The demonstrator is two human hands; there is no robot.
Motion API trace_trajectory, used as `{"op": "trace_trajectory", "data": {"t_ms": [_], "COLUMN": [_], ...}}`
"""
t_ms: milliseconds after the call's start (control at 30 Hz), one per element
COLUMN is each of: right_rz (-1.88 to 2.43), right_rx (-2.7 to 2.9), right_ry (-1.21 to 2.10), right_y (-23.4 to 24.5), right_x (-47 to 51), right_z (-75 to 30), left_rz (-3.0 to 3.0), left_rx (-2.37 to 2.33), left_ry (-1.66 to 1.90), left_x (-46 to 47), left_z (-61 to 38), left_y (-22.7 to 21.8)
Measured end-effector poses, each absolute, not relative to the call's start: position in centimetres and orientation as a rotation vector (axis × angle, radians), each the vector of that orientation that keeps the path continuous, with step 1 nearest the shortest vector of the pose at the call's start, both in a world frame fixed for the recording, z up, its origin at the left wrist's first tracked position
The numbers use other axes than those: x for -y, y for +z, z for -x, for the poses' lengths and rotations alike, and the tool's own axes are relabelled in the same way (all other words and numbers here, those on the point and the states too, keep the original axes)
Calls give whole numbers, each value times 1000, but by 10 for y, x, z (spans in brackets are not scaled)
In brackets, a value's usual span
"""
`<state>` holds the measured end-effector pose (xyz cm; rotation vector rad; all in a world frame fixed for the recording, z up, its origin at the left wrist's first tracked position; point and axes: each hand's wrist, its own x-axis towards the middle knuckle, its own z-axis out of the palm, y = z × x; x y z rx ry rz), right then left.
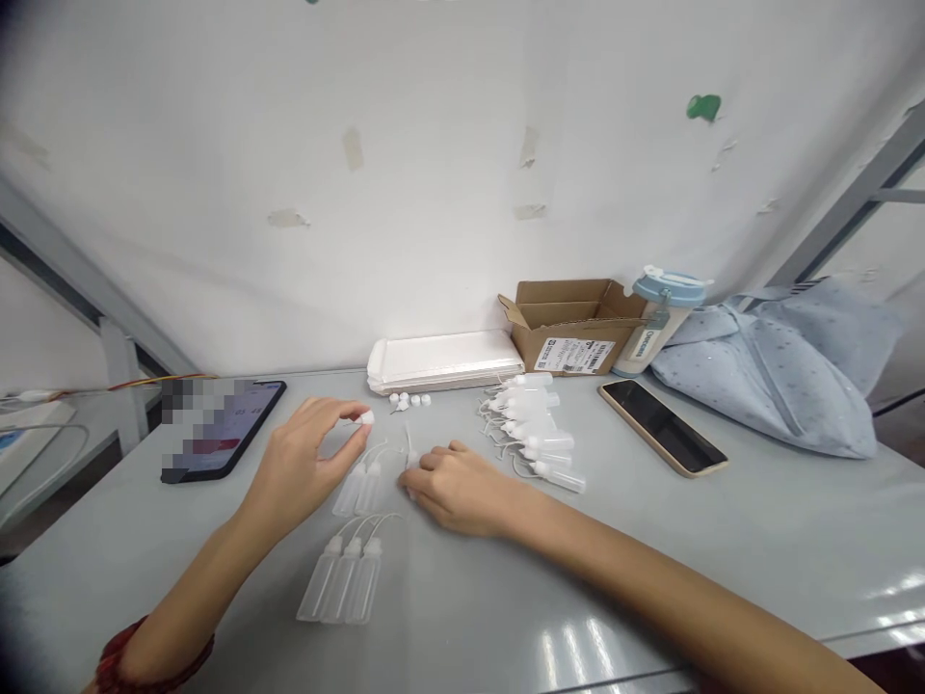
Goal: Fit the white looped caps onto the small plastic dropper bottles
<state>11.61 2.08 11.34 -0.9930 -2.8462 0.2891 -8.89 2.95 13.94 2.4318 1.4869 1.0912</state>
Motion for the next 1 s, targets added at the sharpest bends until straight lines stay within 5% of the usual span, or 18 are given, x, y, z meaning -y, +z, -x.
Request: {"op": "trace_trajectory", "data": {"t_ms": [233,633,1000], "right_rz": [1110,925,954], "right_rx": [2622,2648,2529], "right_ry": [219,-320,-166], "right_y": [110,99,107], "right_x": [-9,-3,-1], "right_z": [-144,-136,-140], "left_rz": [-1834,-1981,-1524], "left_rx": [-1471,-1238,-1299], "left_ry": [813,778,693], "left_x": [-19,-4,-11], "left_z": [76,63,60], "left_y": [148,148,146]}}
